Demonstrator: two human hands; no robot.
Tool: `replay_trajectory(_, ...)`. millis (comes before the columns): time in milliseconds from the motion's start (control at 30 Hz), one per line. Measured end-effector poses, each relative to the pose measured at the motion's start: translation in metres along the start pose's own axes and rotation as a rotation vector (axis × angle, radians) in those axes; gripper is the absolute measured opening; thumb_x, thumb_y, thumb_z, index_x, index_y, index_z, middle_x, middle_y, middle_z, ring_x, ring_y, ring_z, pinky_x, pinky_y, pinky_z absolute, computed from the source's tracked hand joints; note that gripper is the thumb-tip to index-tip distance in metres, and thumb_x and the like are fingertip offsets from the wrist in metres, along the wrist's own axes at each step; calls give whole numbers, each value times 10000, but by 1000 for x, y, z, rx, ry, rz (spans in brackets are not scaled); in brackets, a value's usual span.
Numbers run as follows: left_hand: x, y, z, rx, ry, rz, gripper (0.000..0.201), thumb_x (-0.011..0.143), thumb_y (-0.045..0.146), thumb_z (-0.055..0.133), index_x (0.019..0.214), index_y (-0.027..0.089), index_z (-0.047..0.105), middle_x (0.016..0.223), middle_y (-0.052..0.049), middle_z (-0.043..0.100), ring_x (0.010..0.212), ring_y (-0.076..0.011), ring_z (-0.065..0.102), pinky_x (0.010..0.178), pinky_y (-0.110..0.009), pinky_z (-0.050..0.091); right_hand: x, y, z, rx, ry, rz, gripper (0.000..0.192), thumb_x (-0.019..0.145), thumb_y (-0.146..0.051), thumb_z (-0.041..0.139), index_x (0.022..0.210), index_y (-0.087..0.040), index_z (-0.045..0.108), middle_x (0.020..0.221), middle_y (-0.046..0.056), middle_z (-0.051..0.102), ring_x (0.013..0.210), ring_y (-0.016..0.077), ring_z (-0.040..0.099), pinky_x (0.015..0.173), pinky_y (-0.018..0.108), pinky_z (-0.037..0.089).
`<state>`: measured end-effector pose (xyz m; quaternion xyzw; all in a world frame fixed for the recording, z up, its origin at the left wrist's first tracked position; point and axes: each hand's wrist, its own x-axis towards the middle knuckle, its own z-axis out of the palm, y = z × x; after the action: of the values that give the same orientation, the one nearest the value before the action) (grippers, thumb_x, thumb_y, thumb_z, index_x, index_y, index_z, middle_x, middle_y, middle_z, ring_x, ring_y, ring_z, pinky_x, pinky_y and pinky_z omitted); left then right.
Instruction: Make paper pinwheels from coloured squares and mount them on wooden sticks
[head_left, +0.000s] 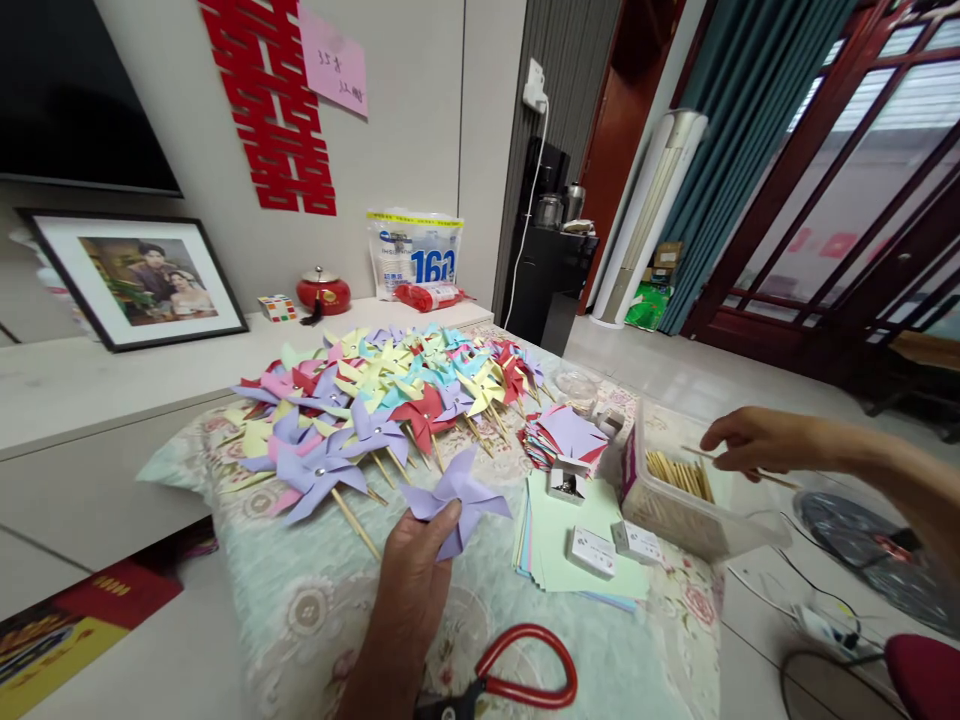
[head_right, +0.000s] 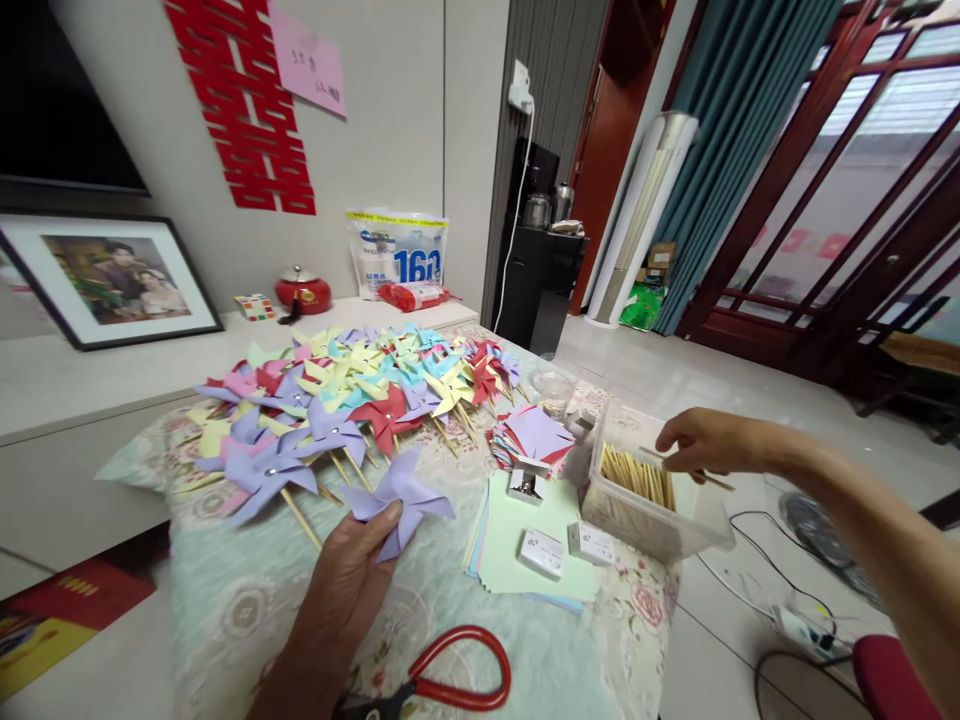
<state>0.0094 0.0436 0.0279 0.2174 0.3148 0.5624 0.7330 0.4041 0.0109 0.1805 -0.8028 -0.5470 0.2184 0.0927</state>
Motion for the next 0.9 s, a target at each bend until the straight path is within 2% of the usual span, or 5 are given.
replay_trajectory(133, -6, 2, 13, -35, -68, 11, 438, 651, 272, 847, 1054, 170, 709, 975, -76, 778, 979, -287, 719, 875, -392, 552, -28, -52, 27, 262, -70, -316, 392, 778, -396, 730, 1094, -165, 743, 671, 39, 658, 573, 109, 565, 544, 260, 394)
replay_trajectory(300, -6, 16, 49, -65, -196, 152, 437, 680, 254, 833, 1091, 171, 711, 1029, -92, 771, 1033, -284, 701, 962, -413, 506, -8, -134, 140, 436, -136, -618, 127, 778, -299, 699, 709, -193, 685, 597, -17, 570, 569, 140, 483, 527, 243, 364)
replay_trajectory(467, 4, 12, 49, -36, -118, 301, 334, 661, 260, 848, 957, 147, 742, 915, -95, 780, 970, -292, 716, 925, -408, 518, 27, -177, 217, 686, -143, -731, 73, 746, -220, 636, 700, -195, 686, 676, -11, 644, 657, 184, 549, 637, 293, 450)
replay_trajectory(733, 20, -14, 19, 103, 111, 323, 322, 628, 323, 871, 838, 132, 718, 817, -87, 775, 781, -246, 719, 774, -365, 556, 30, -176, 241, 904, -203, -604, 163, 756, -296, 645, 794, -154, 714, 651, 16, 639, 691, 200, 578, 636, 289, 471)
replay_trajectory(900, 22, -14, 19, 79, 87, 304, 340, 605, 323, 885, 836, 141, 715, 785, -69, 768, 747, -240, 720, 730, -347, 555, 28, -178, 242, 1018, -325, -608, 186, 755, -340, 703, 818, -166, 707, 656, 2, 632, 694, 184, 565, 645, 283, 469)
